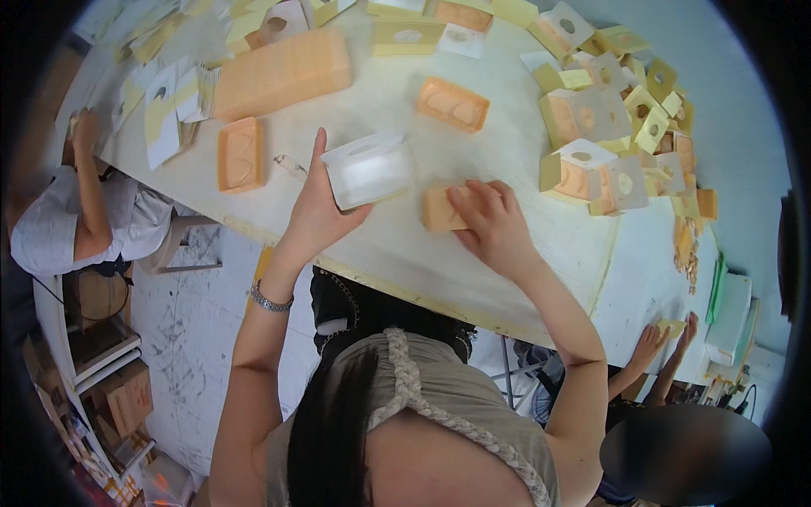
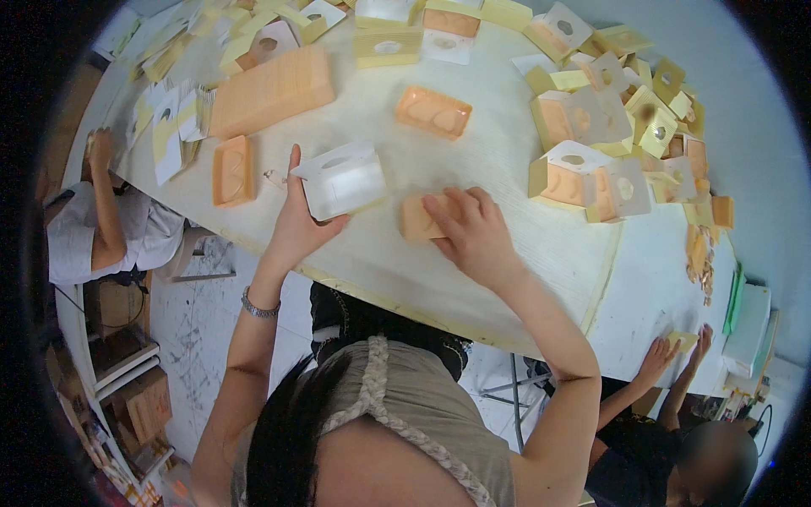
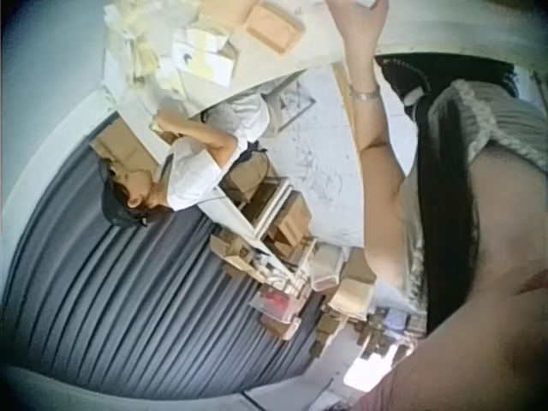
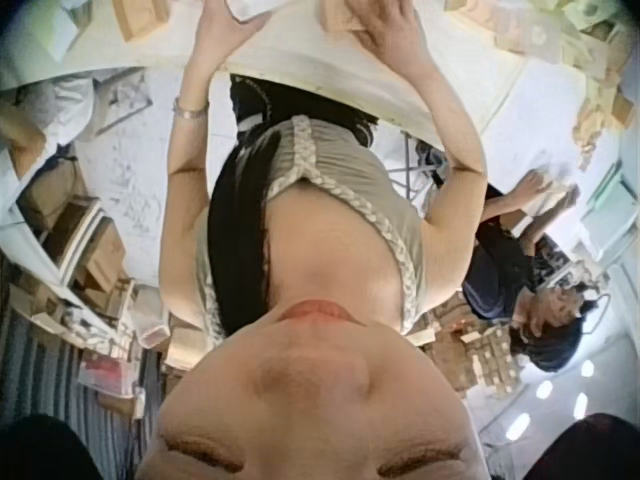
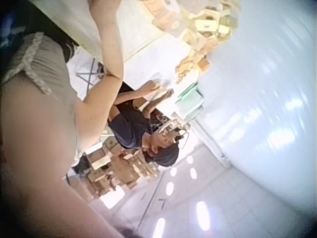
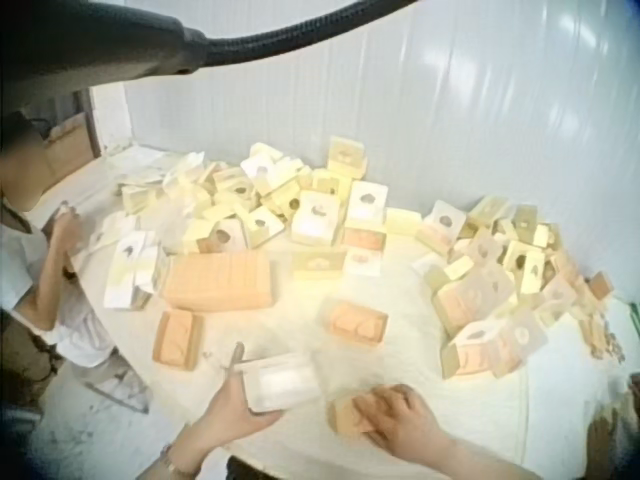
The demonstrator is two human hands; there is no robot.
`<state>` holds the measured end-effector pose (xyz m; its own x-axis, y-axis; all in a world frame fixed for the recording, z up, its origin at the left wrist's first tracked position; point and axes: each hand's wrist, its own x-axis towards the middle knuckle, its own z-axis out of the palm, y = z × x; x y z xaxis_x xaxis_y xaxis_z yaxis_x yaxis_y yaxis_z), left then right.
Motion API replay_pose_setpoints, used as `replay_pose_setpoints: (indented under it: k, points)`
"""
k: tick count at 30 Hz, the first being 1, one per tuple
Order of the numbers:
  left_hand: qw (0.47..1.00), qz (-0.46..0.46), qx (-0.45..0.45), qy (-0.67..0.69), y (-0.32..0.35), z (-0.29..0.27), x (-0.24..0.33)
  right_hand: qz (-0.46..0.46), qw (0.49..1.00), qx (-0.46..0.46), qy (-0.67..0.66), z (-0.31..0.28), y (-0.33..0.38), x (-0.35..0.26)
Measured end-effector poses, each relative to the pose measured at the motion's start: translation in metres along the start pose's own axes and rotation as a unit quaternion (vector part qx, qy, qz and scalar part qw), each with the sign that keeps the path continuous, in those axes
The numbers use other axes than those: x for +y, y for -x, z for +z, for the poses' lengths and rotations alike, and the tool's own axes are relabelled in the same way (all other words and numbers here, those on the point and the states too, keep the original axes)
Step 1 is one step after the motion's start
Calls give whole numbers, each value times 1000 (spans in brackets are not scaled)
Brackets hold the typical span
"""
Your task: The person repeatedly picks up small yellow paper boxes and white inserts from a table, places the inserts into the boxes, and sets the assembled units aside. The hands work continuously across the table surface, handling items one at a time.
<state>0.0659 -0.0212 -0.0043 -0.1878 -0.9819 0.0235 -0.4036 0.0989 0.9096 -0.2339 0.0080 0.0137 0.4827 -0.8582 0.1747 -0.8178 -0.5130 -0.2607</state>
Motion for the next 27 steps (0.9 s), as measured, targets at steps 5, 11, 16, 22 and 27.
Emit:
replay_pose_setpoints:
  k: [5,11,16,22,27]
  points:
    - [999,29,-28,-19,-5,3,-11,-128,990,46,-32,-51,-30,-38]
    - [997,25,-45,-65,-3,11,4,-212,976,9,44,-7,-85,-49]
    - [997,22,-45,-59,-5,8,2,-209,978,10,1,2,-84,-46]
    - [995,22,-43,-87,-4,10,0,-199,978,15,63,-30,-67,-40]
    - [995,34,-27,-92,-5,11,-1,-247,963,60,90,-3,-59,-27]
